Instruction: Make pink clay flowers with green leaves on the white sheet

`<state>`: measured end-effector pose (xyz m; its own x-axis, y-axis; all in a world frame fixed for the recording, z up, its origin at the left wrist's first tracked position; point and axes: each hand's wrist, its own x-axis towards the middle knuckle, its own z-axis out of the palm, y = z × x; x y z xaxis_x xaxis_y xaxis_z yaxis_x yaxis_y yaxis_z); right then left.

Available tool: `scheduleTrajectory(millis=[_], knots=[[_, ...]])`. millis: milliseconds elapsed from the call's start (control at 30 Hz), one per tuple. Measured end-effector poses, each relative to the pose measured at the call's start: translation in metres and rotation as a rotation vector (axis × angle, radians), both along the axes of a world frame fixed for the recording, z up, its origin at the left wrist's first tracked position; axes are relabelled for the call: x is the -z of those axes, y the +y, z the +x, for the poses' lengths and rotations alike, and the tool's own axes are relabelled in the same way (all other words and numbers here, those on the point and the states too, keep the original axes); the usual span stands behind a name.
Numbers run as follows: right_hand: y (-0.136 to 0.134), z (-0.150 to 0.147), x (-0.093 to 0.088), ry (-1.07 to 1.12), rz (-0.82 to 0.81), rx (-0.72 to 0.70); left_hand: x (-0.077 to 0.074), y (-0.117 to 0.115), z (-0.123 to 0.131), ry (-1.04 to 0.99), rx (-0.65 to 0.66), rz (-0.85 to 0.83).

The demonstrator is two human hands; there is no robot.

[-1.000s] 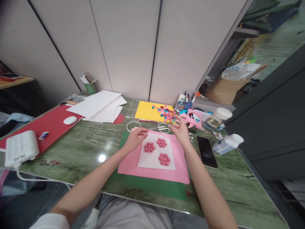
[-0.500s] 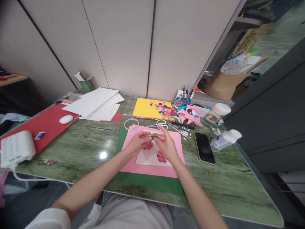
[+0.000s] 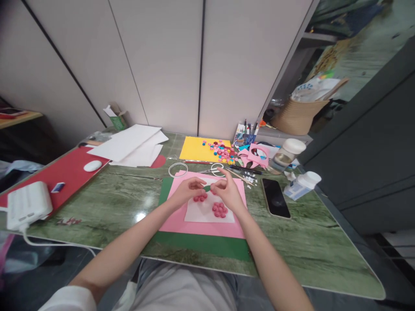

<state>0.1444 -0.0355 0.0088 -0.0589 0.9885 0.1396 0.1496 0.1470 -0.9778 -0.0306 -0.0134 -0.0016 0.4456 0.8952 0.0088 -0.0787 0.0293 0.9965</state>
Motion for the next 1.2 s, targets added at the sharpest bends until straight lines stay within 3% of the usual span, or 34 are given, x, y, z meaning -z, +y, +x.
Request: scheduleTrajectory(millis=[233,400,1200], knots=[[-0.003,-0.006,0.004,-0.038,0.069,0.054,0.007,0.005,-0.002,-0.068,-0.087,-0.024],[-0.007,-0.012,0.001,-0.03,0.058,-0.106,0.01,0.012,-0.007,-0.143,-0.141,-0.02],[-0.003,-0.01,0.005,-0.038,0.038,-0.096,0.013,0.01,-0.005,-0.205,-0.094,-0.083]])
